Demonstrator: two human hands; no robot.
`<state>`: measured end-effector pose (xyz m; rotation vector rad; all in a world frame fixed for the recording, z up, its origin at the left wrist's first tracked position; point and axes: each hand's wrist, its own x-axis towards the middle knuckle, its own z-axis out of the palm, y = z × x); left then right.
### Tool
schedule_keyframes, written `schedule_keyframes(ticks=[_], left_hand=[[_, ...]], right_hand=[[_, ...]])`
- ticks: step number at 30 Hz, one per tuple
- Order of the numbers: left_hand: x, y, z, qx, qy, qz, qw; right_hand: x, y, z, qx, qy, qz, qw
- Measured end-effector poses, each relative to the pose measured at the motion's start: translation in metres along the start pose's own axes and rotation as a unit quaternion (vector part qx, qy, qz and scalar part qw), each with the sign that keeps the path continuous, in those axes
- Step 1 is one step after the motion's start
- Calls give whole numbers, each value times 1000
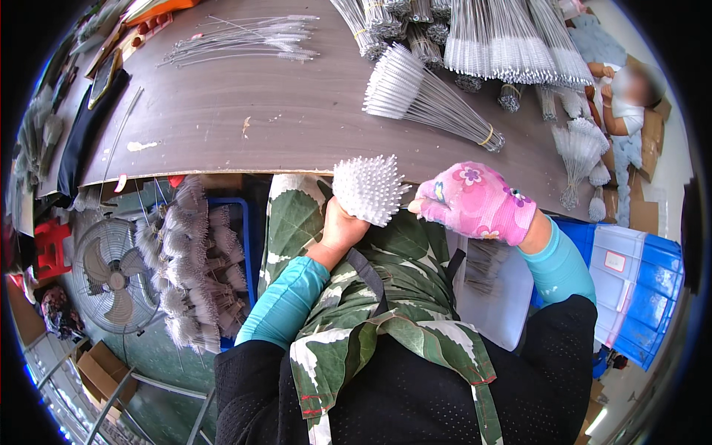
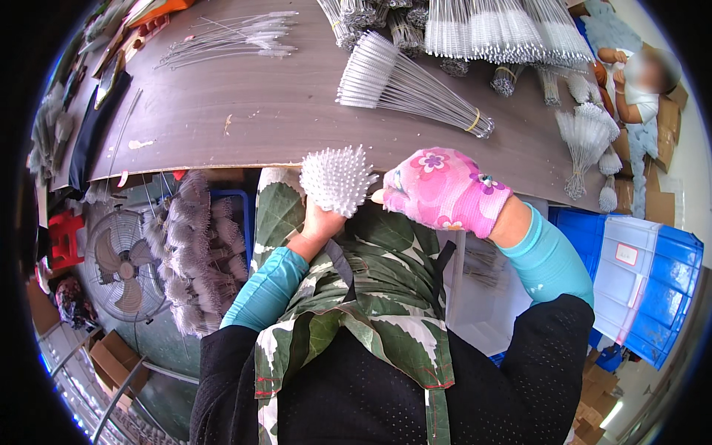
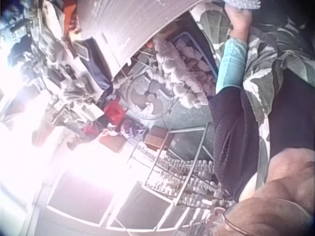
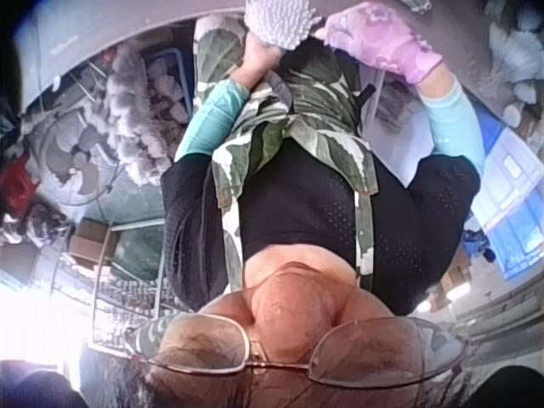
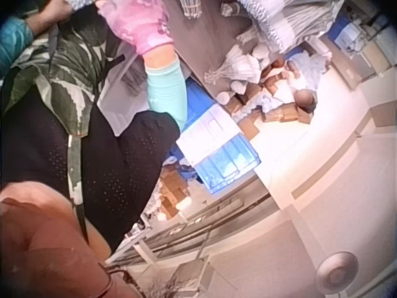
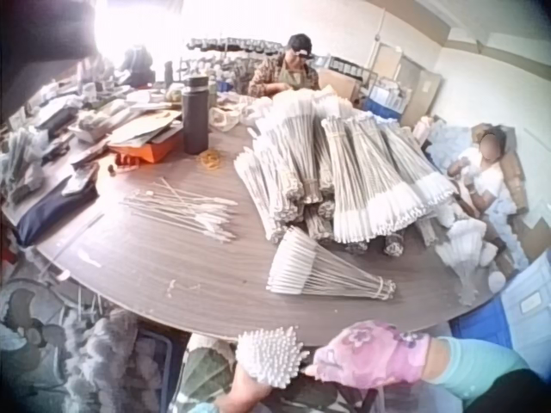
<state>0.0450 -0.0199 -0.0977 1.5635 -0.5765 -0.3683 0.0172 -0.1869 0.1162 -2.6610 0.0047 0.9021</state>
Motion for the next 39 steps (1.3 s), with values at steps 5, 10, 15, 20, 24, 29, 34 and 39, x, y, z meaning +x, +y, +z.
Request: schedule_keyframes(ticks=[5, 10, 15, 20, 24, 29, 34, 39], left_hand=[[0, -2, 1, 4, 0, -3, 1000], [0, -1, 2, -12, 4, -10, 1000], [0, -2, 3, 23, 2, 0, 1000], [-1, -5, 3, 29, 9, 10, 999], [-2, -5, 5, 4, 21, -5, 1000], [-1, -4, 4, 14, 13, -10, 1000], [0, 0, 3, -1, 11, -11, 1000], [0, 3, 2, -34, 8, -16, 999]], right_hand=[[1, -1, 1, -5, 1, 2, 1000], [5, -2, 4, -23, 20, -19, 999], [3, -5, -1, -66, 45, -44, 996], [5, -11, -5, -149, 55, -70, 985], [7, -9, -4, -167, 71, -114, 977], [8, -2, -12, -78, 25, -76, 994], [15, 7, -18, 90, 37, 24, 995], [26, 14, -6, 110, 93, -75, 987]])
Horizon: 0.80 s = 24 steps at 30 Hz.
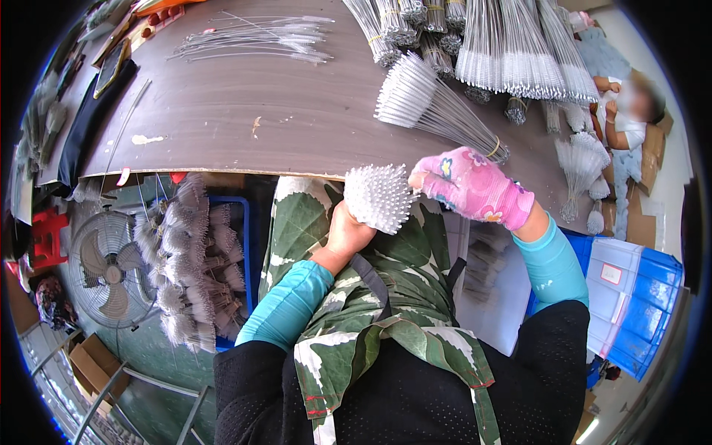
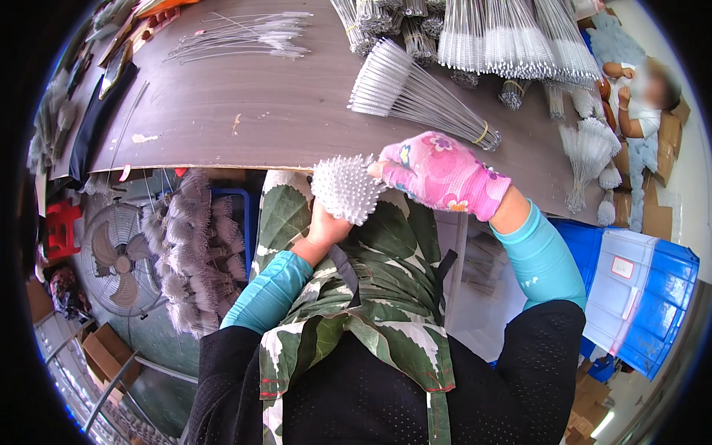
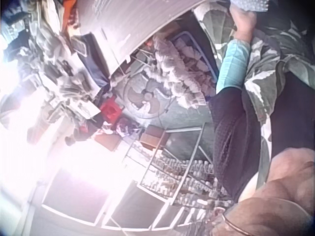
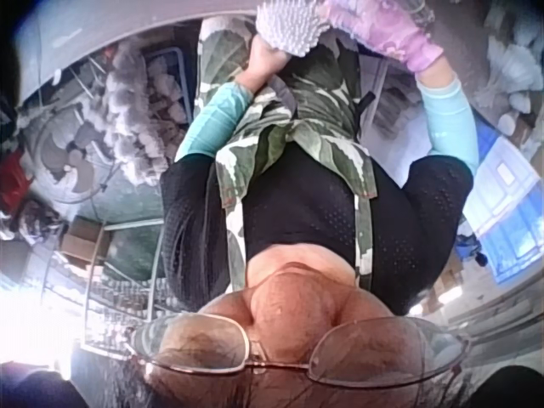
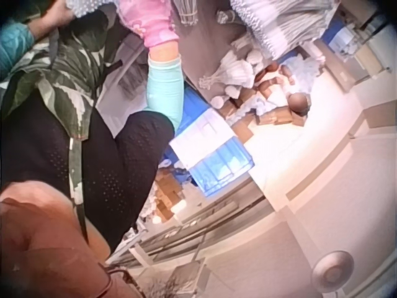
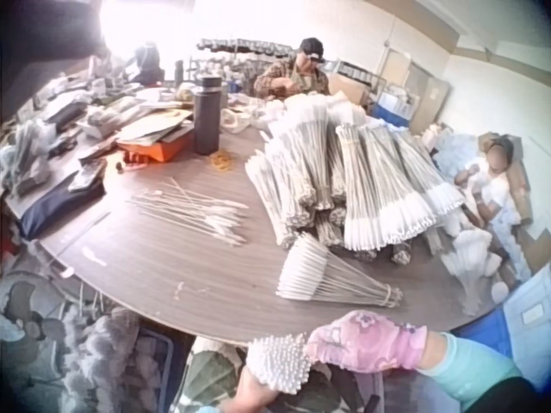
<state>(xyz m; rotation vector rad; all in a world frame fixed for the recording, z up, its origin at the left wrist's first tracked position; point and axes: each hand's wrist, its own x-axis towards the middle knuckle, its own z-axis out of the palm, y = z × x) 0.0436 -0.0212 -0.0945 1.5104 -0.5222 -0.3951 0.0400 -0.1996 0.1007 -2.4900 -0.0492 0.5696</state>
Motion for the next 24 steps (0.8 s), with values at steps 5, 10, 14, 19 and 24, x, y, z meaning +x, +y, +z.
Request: schedule_keyframes(ticks=[5, 10, 14, 19, 24], left_hand=[[4, -5, -5, -21, -51, 35, 998], [4, -16, -12, -9, -150, 12, 989], [5, -23, -11, -21, -174, -6, 985], [6, -24, -14, -32, -196, -1, 980], [5, -19, -16, -75, -183, -13, 980]], right_hand=[[6, 4, 1, -150, 61, -116, 980], [13, -1, -3, -215, 12, -143, 966], [21, -5, -9, -241, -18, -164, 956], [30, -11, -16, -292, -57, -211, 931], [37, -17, -18, -308, -93, -228, 919]])
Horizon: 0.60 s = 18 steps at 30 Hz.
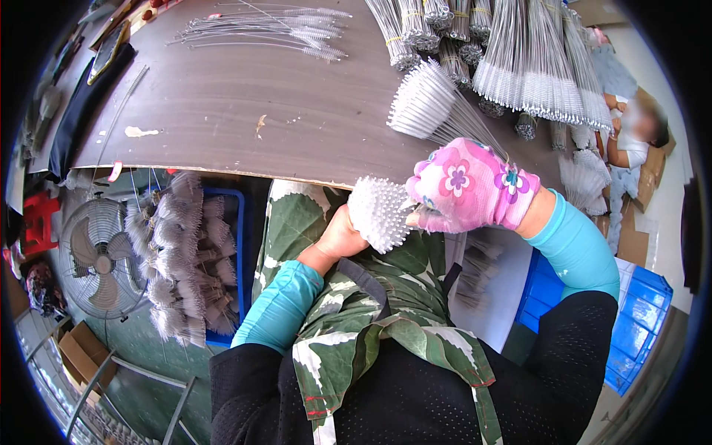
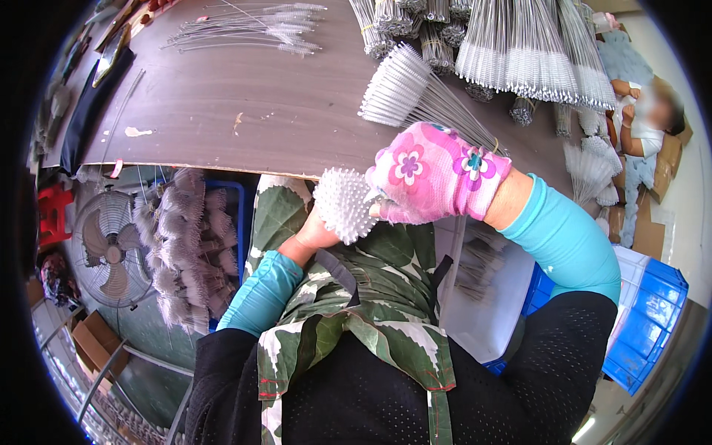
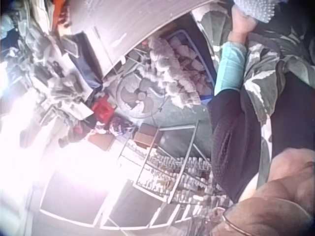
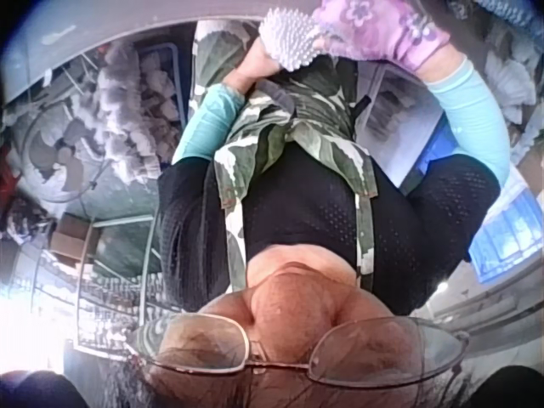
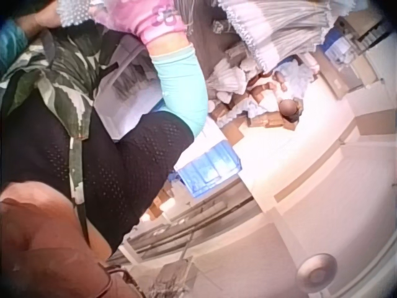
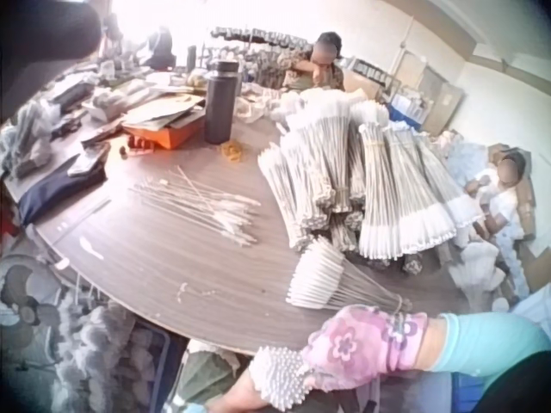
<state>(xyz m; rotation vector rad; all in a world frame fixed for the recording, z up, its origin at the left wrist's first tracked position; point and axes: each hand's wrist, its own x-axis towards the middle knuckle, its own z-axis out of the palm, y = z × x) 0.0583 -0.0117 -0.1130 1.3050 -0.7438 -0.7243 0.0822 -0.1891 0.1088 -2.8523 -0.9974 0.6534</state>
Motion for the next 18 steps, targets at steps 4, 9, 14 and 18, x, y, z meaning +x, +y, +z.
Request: schedule_keyframes(ticks=[4, 9, 14, 18], left_hand=[[2, 5, 0, -2, 45, 38, 998], [4, 8, -2, 26, 31, 44, 998], [2, 7, -1, 0, 6, -27, 1000], [4, 4, 1, 3, 9, -14, 1000]], right_hand=[[5, 2, 0, -4, -7, -18, 1000], [9, 6, 0, 8, -39, -31, 999], [11, 16, 9, 73, -64, -39, 995], [-1, 24, 26, 154, -39, -12, 987]])
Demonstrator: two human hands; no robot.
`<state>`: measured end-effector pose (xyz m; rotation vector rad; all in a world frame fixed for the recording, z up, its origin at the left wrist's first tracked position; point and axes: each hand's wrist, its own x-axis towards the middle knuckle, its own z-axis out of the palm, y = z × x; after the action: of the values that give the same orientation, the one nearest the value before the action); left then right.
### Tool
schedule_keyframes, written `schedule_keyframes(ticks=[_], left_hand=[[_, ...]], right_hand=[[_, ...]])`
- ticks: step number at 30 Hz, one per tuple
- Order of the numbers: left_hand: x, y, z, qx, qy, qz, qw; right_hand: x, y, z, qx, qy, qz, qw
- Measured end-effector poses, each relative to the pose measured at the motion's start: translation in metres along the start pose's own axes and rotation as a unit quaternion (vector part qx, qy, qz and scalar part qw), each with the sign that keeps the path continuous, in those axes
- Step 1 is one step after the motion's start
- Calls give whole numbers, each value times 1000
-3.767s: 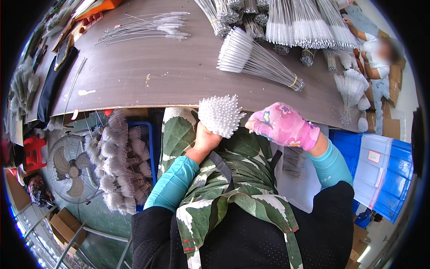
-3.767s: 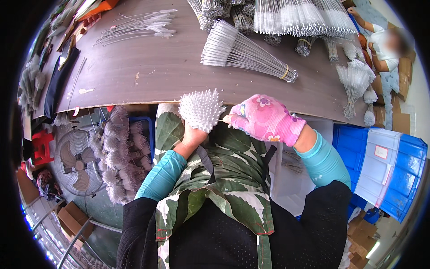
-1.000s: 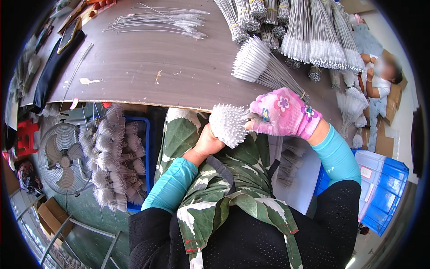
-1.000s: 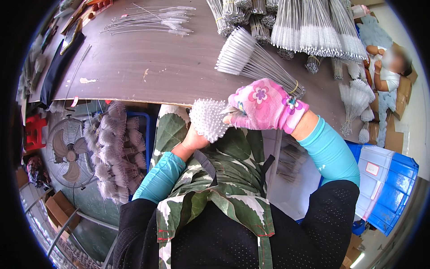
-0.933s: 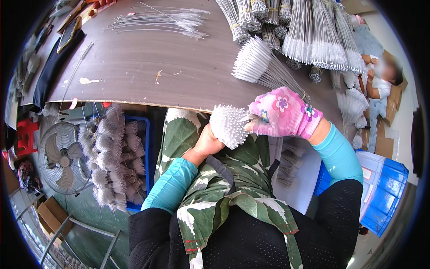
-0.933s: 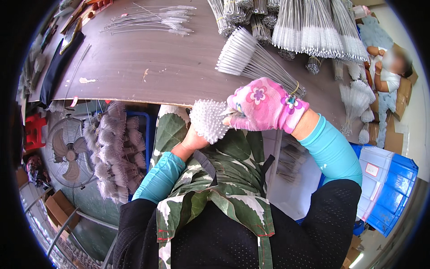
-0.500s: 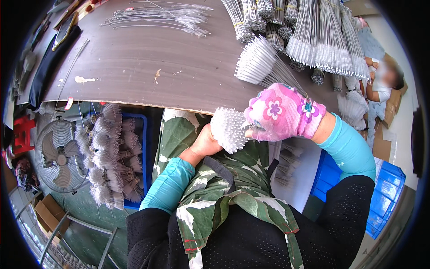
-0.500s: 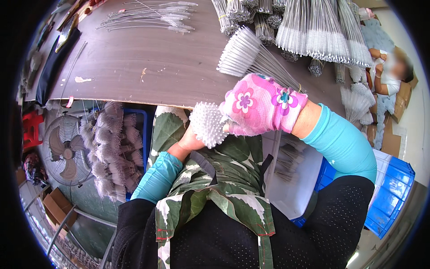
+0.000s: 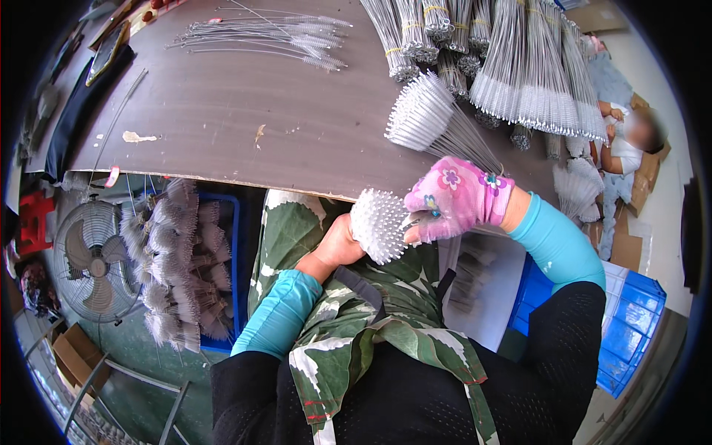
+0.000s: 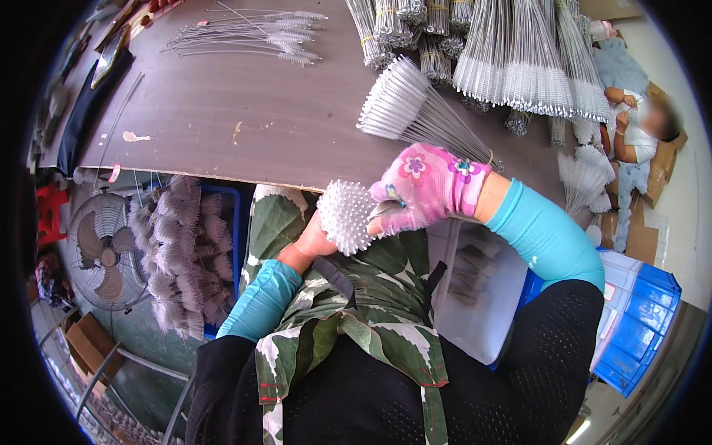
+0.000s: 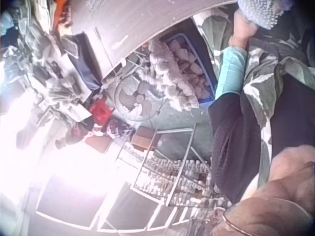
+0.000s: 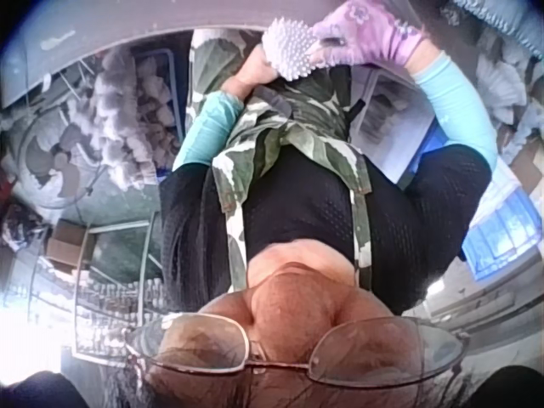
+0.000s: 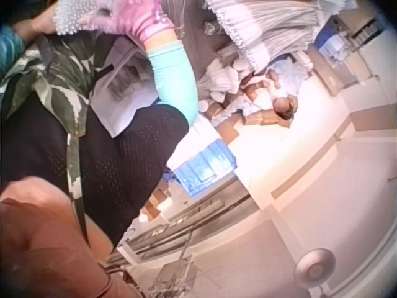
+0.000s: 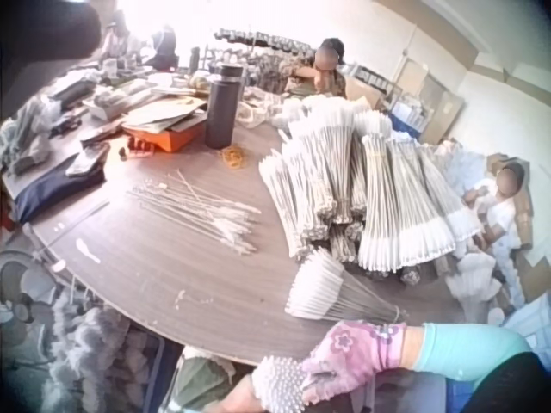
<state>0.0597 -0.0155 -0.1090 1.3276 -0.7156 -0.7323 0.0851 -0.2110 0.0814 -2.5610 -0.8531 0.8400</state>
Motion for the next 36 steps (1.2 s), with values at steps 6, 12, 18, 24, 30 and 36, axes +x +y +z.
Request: schedule_keyframes(ticks=[6, 12, 18, 24, 30, 36], left_hand=[[-3, -21, 6, -28, 39, 28, 998], [1, -14, 2, 5, -19, 20, 1000], [-1, -19, 6, -39, 10, 20, 999], [0, -5, 6, 39, 35, 41, 998], [-6, 4, 14, 56, 120, 0, 991], [-5, 2, 24, 157, 192, 14, 969]], right_hand=[[-37, -3, -3, 542, 165, 43, 823], [-53, -13, 21, 539, 201, 171, 800], [-35, -35, 38, 424, 247, 159, 856], [-25, -40, 49, 300, 276, 137, 903], [-27, -58, 41, 375, 312, 202, 850], [-46, -75, 43, 620, 138, 347, 691]])
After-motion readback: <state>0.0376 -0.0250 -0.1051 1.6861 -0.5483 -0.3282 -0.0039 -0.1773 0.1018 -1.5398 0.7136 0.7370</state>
